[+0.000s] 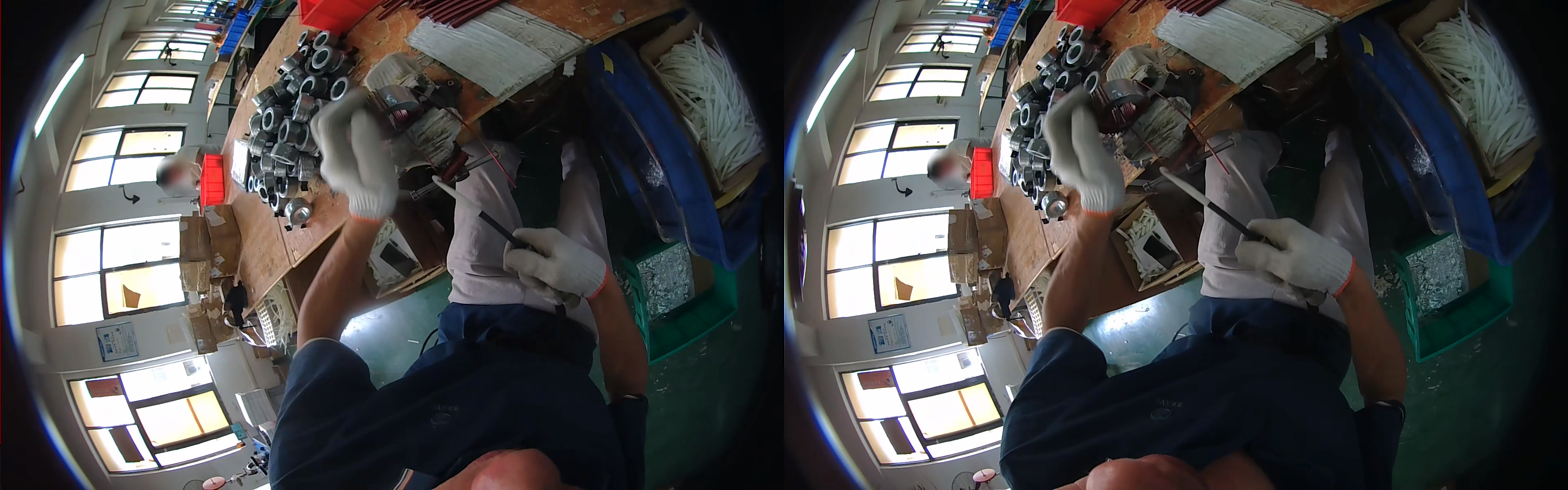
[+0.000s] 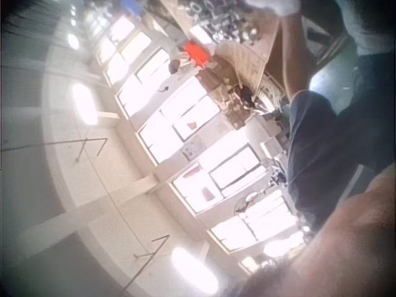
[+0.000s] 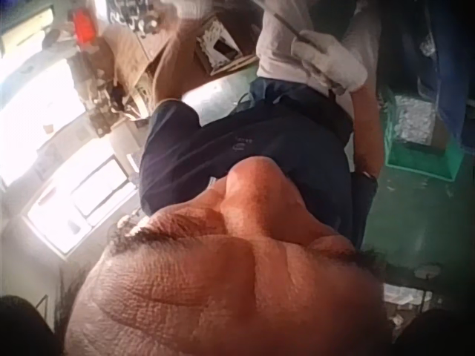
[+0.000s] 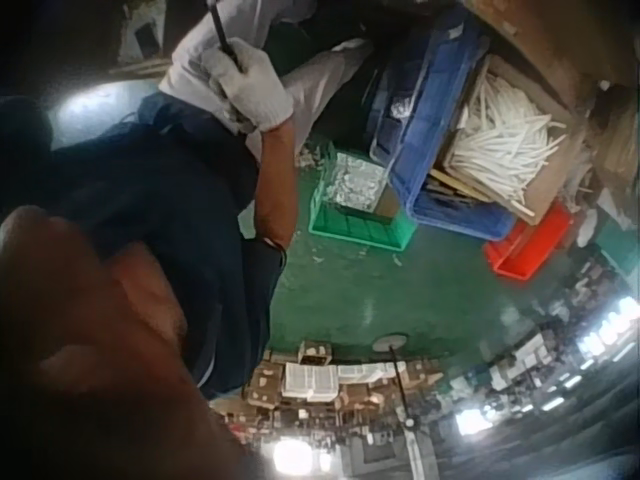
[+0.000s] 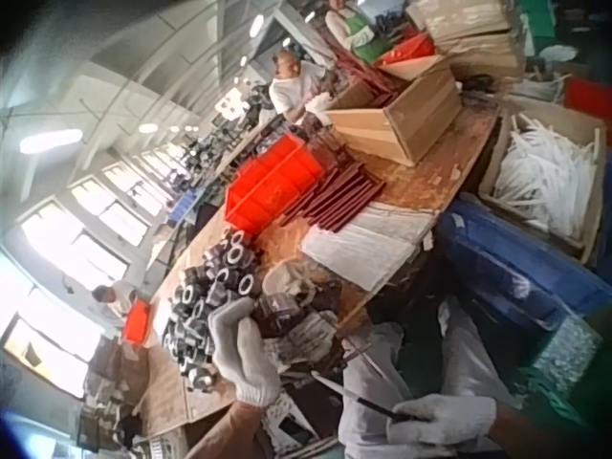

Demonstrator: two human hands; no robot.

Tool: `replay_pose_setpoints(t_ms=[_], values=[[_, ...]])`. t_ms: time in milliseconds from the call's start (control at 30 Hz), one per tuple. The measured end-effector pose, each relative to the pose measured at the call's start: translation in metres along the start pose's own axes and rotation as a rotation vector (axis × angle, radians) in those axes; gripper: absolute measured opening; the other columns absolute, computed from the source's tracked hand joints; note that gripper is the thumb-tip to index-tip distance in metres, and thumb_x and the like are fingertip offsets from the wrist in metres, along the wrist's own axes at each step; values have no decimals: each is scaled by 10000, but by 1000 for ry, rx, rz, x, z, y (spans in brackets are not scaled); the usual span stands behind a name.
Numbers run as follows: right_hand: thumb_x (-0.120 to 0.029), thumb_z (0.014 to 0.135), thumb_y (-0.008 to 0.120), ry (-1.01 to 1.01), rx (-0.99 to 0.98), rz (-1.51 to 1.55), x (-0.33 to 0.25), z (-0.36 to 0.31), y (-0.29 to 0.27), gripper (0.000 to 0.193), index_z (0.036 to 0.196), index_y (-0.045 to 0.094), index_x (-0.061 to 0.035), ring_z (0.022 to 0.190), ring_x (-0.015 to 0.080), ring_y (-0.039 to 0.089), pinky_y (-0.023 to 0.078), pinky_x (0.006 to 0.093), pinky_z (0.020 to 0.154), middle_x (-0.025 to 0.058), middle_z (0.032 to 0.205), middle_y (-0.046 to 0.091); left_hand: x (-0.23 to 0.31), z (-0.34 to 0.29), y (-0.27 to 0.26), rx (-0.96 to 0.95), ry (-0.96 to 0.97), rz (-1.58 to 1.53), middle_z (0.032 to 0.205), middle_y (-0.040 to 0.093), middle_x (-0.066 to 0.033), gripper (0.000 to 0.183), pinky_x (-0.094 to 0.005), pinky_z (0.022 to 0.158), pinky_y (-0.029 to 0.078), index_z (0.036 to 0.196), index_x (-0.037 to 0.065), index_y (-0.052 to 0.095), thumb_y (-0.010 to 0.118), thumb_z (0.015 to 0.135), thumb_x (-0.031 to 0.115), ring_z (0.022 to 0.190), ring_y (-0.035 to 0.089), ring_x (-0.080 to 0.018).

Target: Assembling an electromagnetic coil by feeding wires through a core and securing components using a manual press.

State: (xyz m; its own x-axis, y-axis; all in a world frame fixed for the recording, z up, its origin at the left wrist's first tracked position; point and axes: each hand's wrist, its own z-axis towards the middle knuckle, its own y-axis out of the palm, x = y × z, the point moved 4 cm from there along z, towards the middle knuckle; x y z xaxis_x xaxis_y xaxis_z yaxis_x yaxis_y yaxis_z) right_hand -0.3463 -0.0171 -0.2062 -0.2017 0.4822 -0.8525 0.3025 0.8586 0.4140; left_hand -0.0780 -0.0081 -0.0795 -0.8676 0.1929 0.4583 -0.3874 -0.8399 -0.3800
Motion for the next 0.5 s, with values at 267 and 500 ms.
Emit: replay_pose_setpoints(t_ms=[267,500], values=[[-186,1114,631,-37,-155,103,8,-25,21,273,1301,664,10,552,49,557,469,226,490,-1,736,599,30,-86,-10,-375,16,282,1513,504,-198,634,-479,1029,573,1265,101,714,927,667,93,1308,618,-363],[-134,1129,566,-31,14,-78,-16,-29,39,277,1352,617,22,575,41,554,479,217,524,13,774,611,23,-99,1,-57,-198,97,1421,604,-162,325,-500,1115,475,964,170,818,931,671,90,1371,531,-439]])
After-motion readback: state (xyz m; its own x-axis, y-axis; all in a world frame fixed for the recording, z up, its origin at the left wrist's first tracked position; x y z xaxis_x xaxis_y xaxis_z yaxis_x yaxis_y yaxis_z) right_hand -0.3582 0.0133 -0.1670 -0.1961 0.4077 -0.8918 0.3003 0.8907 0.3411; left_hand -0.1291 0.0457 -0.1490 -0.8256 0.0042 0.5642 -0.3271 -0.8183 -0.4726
